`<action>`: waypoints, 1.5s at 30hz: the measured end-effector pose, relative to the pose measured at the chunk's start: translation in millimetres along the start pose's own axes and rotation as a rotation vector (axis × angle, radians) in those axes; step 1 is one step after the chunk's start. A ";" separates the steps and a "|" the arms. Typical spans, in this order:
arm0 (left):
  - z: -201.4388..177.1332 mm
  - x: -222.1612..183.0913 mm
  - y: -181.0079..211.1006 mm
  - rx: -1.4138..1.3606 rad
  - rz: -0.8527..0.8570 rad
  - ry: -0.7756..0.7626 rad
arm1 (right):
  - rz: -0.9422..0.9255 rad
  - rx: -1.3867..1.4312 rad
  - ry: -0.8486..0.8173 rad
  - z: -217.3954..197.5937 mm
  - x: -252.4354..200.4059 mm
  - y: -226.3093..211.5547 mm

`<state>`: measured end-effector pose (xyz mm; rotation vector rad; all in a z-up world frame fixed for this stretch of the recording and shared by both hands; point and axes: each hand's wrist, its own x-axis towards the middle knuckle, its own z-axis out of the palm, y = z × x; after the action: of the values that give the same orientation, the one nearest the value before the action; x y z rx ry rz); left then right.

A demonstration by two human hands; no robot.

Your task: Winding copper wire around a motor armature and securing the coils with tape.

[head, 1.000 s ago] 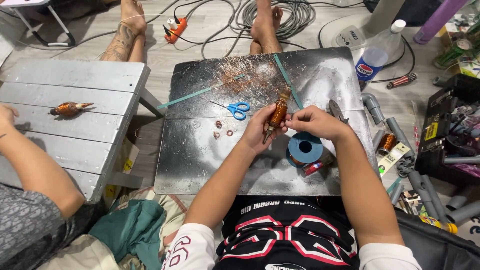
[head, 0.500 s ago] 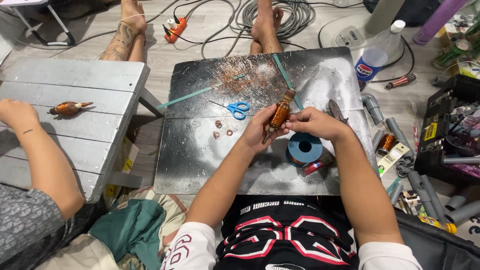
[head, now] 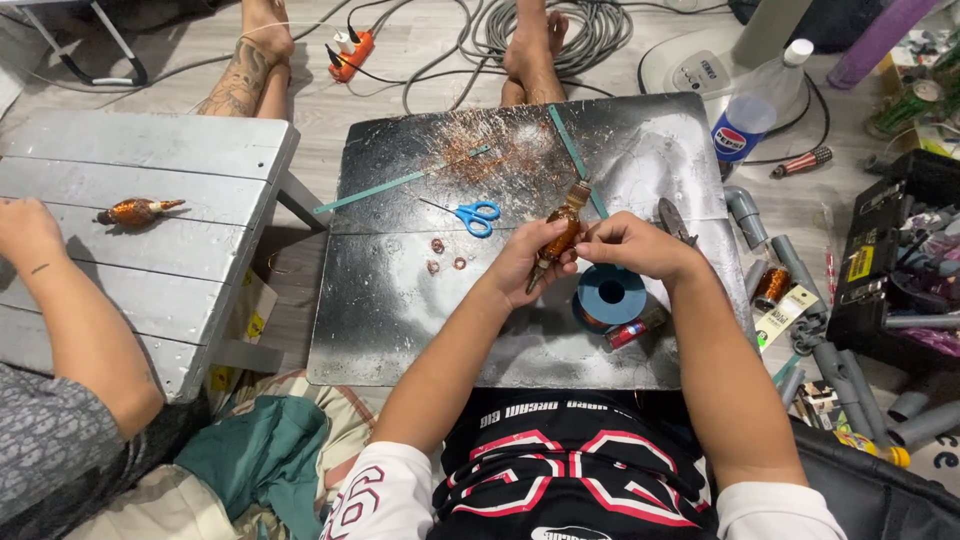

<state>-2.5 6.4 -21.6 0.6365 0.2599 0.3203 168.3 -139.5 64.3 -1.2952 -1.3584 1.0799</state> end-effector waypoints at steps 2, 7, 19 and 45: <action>8.2 -2.5 6.5 -0.006 0.005 -0.001 | -0.020 0.004 -0.001 5.1 -0.5 -22.7; 29.6 -13.6 18.7 0.012 0.002 -0.006 | -0.060 0.035 0.011 -2.5 0.3 10.6; 45.8 -30.7 39.0 0.141 -0.023 -0.077 | -0.176 0.050 0.061 -8.8 -5.1 27.5; 36.6 -16.5 32.5 0.315 0.334 -0.061 | 0.011 -0.286 0.067 -1.4 -5.1 -45.7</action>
<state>-12.3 5.2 29.1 1.0026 0.1452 0.5860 161.8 -147.0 109.2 -1.5325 -1.4949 0.8630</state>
